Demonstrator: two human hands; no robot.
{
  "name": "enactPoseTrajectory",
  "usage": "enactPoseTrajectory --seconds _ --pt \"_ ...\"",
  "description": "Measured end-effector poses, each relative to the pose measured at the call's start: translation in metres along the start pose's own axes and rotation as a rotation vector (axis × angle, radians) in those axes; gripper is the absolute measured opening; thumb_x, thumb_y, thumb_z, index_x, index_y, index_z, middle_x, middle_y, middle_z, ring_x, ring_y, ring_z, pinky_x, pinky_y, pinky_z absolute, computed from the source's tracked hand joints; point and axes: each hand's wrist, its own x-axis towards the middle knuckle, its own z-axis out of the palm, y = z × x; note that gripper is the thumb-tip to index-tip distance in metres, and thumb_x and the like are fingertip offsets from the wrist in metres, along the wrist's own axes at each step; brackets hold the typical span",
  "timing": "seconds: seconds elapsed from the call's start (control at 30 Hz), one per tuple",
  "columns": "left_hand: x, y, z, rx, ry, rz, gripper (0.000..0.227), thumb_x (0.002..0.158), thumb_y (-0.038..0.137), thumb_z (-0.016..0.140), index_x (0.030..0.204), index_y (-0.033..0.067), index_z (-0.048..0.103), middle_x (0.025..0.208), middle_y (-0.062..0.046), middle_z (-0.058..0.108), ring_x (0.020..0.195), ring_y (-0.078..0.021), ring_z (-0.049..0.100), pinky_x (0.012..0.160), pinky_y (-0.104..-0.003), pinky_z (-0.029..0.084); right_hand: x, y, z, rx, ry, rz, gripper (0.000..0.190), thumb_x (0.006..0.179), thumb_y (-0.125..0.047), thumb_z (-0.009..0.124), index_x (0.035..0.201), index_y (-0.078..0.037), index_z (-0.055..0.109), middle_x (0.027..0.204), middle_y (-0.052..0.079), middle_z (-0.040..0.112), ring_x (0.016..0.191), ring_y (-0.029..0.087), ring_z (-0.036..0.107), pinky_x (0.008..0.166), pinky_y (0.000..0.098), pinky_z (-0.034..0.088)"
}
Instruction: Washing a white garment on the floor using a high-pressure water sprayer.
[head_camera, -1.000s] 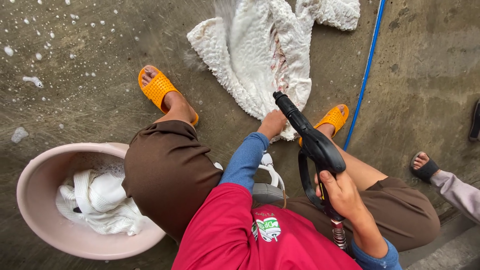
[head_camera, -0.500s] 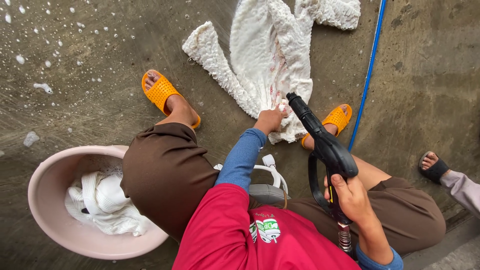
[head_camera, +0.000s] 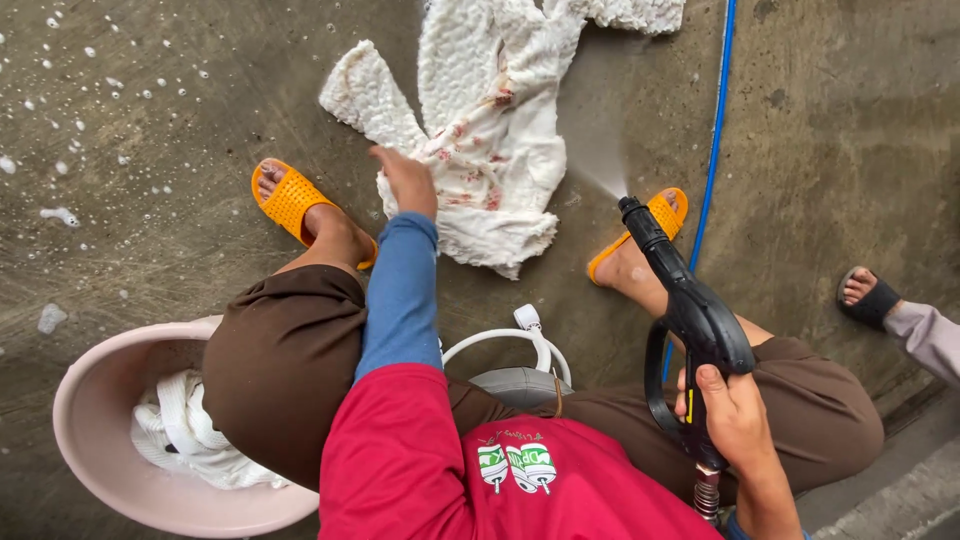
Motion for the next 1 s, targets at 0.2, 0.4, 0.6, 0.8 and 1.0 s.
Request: enactPoseTrajectory --seconds 0.2,0.4,0.6,0.8,1.0 --pt "-0.006 0.149 0.052 -0.283 0.696 0.562 0.041 0.100 0.015 0.051 0.140 0.0142 0.053 0.140 -0.020 0.057 0.129 -0.0361 0.055 0.107 -0.053 0.051 0.004 -0.004 0.011 -0.055 0.002 0.047 0.045 0.106 -0.034 0.044 0.091 0.002 0.066 0.055 0.017 0.068 0.049 0.024 0.064 0.050 0.0367 0.052" --pt "0.013 0.189 0.116 -0.035 0.854 0.410 0.088 0.091 0.006 0.060 0.164 0.0379 0.021 0.132 -0.011 0.050 0.092 -0.0203 0.054 0.076 -0.037 0.046 0.011 -0.008 0.016 -0.099 -0.097 -0.086 0.053 0.104 -0.045 0.040 0.087 -0.004 0.069 0.057 0.010 0.071 0.051 0.019 0.065 0.051 0.0340 0.051" --pt "0.068 0.105 0.070 -1.122 0.408 0.369 0.044 0.087 0.050 0.062 0.128 0.0382 0.067 0.102 -0.016 0.077 0.105 -0.0396 0.074 0.094 -0.050 0.057 0.042 0.017 0.032 0.018 -0.057 -0.109 0.048 0.109 -0.030 0.045 0.083 0.000 0.072 0.051 0.017 0.070 0.049 0.026 0.069 0.056 0.0396 0.057" --pt "0.051 -0.080 -0.012 -2.122 0.623 0.337 0.041 0.070 0.016 0.087 0.111 0.0207 0.080 0.082 -0.014 0.075 0.068 -0.0242 0.072 0.053 -0.049 0.053 0.075 0.002 0.062 0.187 -0.044 0.075 0.033 0.107 -0.020 0.055 0.129 0.005 0.051 0.088 0.027 0.071 0.072 0.034 0.073 0.067 0.0480 0.061" --pt "0.097 -0.164 -0.013 -1.959 1.165 -0.856 0.070 0.079 0.020 0.083 0.139 0.0414 0.052 0.145 0.005 0.044 0.122 -0.0201 0.053 0.097 -0.043 0.051 0.101 0.010 0.085 0.100 -0.092 0.221 0.075 0.095 -0.021 0.068 0.160 -0.005 0.032 0.110 0.033 0.063 0.088 0.037 0.074 0.077 0.0502 0.061"
